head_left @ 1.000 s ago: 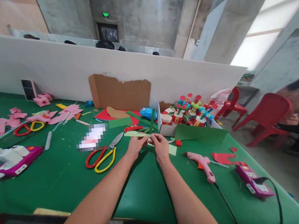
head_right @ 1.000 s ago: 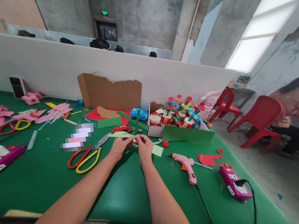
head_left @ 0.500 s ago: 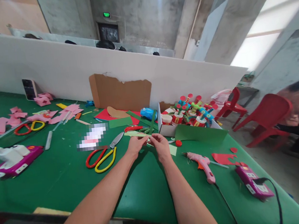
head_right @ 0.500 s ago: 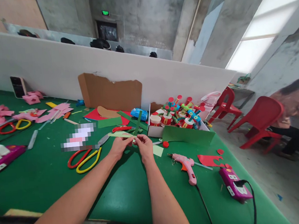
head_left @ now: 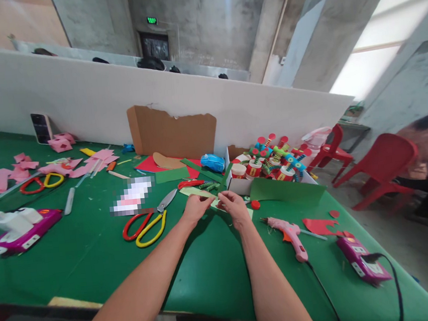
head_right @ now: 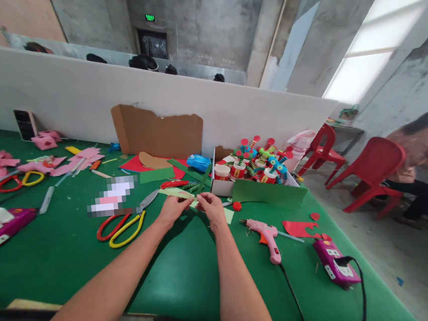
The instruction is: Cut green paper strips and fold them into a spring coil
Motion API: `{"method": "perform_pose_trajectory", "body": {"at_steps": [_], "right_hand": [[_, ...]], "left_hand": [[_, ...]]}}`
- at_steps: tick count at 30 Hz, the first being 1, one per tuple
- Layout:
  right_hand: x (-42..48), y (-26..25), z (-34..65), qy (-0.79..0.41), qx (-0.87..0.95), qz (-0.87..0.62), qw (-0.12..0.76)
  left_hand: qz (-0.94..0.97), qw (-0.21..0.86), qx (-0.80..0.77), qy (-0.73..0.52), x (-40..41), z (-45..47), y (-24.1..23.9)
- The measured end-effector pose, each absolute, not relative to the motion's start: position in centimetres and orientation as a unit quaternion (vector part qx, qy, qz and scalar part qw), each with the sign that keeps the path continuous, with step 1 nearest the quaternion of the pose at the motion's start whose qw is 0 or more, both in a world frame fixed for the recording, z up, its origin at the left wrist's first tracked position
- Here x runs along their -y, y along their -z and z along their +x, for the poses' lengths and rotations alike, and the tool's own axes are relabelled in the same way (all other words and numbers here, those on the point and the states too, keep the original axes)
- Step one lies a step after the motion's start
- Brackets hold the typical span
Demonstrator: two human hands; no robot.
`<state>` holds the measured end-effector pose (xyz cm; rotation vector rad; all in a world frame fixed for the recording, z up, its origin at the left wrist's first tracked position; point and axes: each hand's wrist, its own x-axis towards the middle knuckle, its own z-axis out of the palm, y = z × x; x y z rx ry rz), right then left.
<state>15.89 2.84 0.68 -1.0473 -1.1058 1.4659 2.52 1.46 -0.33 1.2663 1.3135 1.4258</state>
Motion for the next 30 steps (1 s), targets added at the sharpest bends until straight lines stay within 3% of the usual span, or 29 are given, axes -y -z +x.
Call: {"method": "perform_pose_trajectory", "body": {"at_steps": [7, 17, 30], "right_hand": [[-2.9, -0.6, 15.9, -0.605, 0.455, -0.444, 0.48], [-2.7, -0.1, 14.2, -0.589, 0.372, -0.432, 0.573], [-2.0, -0.1, 13.7, -0.592, 0.413, -0.433, 0.541]], "left_hand": [[0.487, 0.436, -0.528, -0.542, -1.4, 2.5, 0.2], [0.37, 0.53, -0.471, -0.6, -1.6, 2.5, 0.1], [0.4, 0.47, -0.471, -0.631, -1.6, 2.6, 0.5]]}}
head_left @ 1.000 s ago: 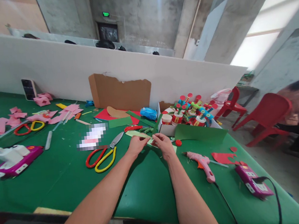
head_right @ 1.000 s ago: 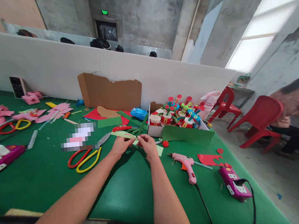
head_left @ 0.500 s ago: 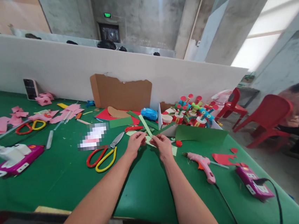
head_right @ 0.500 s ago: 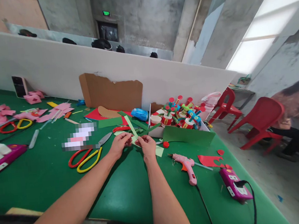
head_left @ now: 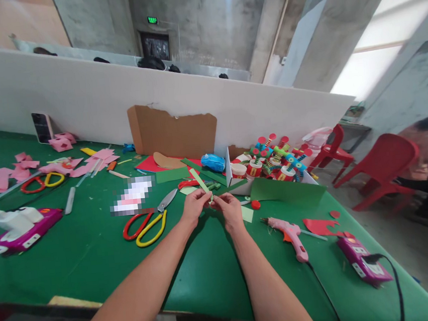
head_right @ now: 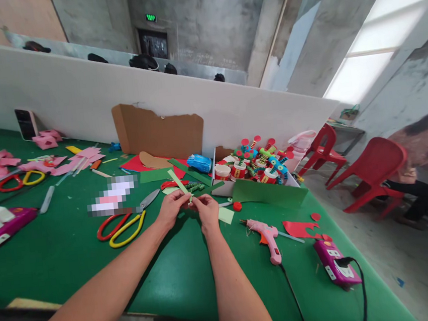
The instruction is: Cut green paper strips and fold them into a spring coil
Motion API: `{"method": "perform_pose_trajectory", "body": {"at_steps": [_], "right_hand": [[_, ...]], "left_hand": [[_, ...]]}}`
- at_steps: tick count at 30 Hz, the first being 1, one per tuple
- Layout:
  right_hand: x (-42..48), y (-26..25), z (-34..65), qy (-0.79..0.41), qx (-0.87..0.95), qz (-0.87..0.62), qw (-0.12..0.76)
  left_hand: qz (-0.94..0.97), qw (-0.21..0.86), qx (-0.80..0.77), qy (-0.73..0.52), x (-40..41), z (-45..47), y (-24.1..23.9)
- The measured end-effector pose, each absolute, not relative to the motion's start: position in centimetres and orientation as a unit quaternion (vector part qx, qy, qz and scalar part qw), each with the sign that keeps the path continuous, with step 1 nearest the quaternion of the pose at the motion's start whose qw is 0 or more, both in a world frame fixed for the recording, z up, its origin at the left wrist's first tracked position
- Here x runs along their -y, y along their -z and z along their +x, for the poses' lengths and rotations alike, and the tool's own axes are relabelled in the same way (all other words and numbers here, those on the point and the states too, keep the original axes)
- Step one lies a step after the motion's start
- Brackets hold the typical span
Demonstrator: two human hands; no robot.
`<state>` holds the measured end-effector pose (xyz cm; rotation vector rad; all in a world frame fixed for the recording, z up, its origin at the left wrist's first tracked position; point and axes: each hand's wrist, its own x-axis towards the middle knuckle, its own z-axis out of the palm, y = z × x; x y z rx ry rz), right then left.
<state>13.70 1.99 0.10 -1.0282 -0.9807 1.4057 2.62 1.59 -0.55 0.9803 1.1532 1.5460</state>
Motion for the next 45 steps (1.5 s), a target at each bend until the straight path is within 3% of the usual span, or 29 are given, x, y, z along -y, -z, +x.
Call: {"method": "perform_pose_trajectory", "body": {"at_steps": [5, 10, 20, 25, 36, 45], "right_hand": [[-2.3, 0.2, 13.5, -0.585, 0.389, -0.434, 0.564], [-2.3, 0.5, 13.3, -0.569, 0.385, -0.43, 0.585], [-2.3, 0.3, 13.7, -0.566, 0.422, -0.438, 0.557], [-2.3, -0.3, 14.5, -0.628, 0.426, -0.398, 0.516], [-2.7, 0.2, 14.5, -0.691, 0.34, -0.378, 0.513], [-2.5, 0.0, 14.5, -0.668, 0.359, -0.382, 0.527]], "left_hand": [[0.4, 0.519, -0.457, -0.601, -1.5, 3.0, 0.4], [0.421, 0.497, -0.467, -0.598, -1.5, 3.1, 0.3], [0.431, 0.48, -0.473, -0.6, -1.7, 2.5, 0.5], [0.408, 0.49, -0.466, -0.614, -1.7, 2.3, 0.4], [0.431, 0.495, -0.458, -0.6, -1.7, 2.5, 0.4], [0.436, 0.484, -0.458, -0.605, -1.8, 2.5, 0.8]]}}
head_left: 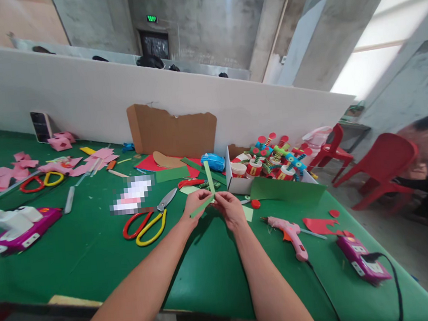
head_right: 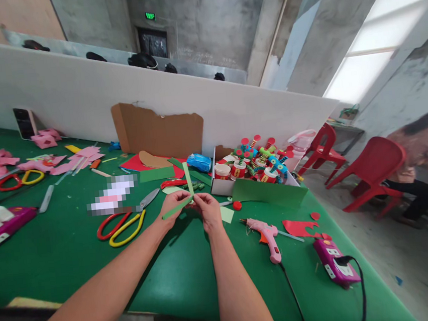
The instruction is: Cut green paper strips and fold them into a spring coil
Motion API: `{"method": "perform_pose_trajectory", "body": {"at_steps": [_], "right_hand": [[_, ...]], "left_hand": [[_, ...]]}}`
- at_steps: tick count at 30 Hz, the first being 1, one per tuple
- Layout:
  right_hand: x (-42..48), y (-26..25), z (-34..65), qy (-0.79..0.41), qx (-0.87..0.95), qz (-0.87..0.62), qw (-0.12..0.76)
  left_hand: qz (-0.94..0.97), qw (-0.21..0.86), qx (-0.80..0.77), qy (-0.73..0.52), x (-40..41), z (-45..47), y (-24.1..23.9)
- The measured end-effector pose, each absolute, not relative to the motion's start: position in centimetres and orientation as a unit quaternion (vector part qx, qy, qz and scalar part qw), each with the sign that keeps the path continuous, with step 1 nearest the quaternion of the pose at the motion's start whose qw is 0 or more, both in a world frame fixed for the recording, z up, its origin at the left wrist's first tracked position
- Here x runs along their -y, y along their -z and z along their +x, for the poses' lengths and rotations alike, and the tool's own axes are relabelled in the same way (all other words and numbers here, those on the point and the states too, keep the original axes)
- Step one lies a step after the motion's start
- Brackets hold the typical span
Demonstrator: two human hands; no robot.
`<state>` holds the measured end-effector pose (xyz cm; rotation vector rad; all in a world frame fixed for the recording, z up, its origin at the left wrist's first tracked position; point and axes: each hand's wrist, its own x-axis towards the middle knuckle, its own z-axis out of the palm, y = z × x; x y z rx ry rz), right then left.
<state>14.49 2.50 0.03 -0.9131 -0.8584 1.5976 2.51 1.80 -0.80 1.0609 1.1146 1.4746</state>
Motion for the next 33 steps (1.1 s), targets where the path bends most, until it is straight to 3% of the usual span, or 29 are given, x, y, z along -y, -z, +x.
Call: {"method": "perform_pose_trajectory", "body": {"at_steps": [10, 23, 33], "right_hand": [[-2.8, 0.5, 14.3, -0.592, 0.408, -0.423, 0.551], [-2.7, 0.2, 14.0, -0.58, 0.376, -0.401, 0.601], [-2.4, 0.5, 13.8, -0.64, 0.371, -0.364, 0.566]], "left_hand": [[0.436, 0.487, -0.465, -0.597, -1.6, 2.6, 0.3], [0.431, 0.505, -0.463, -0.587, -1.0, 3.1, 0.2], [0.467, 0.405, -0.524, -0.586, -0.9, 2.7, 0.0]]}}
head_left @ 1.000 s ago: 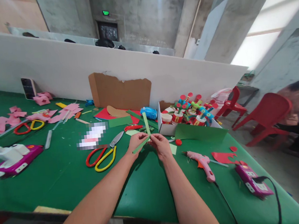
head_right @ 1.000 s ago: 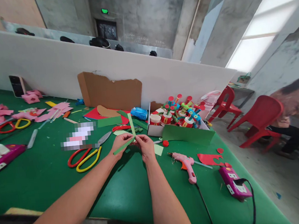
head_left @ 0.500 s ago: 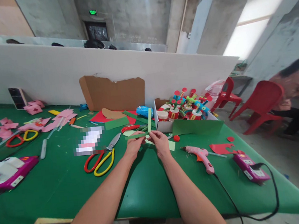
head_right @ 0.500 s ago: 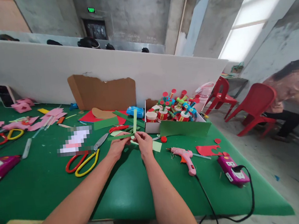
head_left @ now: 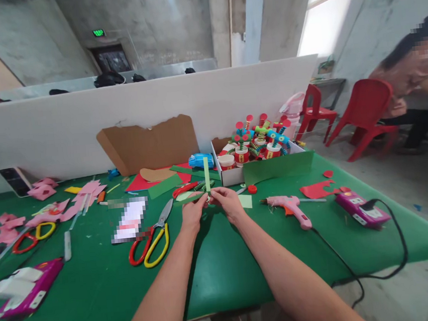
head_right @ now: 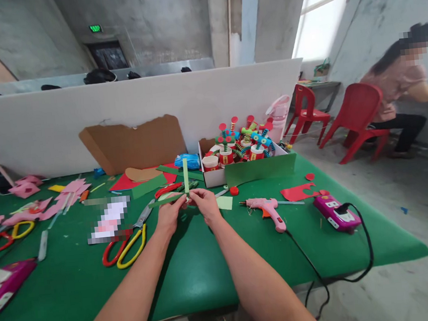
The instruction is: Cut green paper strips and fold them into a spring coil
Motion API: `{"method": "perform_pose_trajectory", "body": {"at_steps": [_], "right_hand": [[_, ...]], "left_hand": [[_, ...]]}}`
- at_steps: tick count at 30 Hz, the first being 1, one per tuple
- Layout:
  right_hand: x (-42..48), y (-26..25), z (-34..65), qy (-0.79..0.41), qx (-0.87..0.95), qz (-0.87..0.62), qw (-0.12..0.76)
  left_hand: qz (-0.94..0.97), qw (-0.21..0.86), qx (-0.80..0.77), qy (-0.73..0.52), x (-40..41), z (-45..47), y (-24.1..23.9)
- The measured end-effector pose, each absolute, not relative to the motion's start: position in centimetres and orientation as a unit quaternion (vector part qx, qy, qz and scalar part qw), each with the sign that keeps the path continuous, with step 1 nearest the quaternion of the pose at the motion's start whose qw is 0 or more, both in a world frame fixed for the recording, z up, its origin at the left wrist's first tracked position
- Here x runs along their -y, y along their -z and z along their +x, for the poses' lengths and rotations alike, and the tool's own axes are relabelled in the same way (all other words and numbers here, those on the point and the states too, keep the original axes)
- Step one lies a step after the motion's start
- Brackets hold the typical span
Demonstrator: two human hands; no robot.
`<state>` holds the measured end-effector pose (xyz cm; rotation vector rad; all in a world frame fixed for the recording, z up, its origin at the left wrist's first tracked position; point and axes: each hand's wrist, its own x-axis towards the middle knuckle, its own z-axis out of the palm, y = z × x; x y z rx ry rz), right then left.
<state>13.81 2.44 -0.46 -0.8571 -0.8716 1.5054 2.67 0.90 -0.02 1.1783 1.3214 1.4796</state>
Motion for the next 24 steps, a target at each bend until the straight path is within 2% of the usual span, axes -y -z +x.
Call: {"method": "perform_pose_trajectory", "body": {"at_steps": [8, 24], "right_hand": [[-2.72, 0.59, 14.0, -0.578, 0.419, -0.408, 0.568], [-2.91, 0.88, 14.14, -0.578, 0.449, -0.412, 0.543]], "left_hand": [[0.482, 0.363, -0.564, -0.564, -0.75, 2.65, 0.03], [0.458, 0.421, -0.511, -0.593, -0.83, 2.73, 0.06]]}}
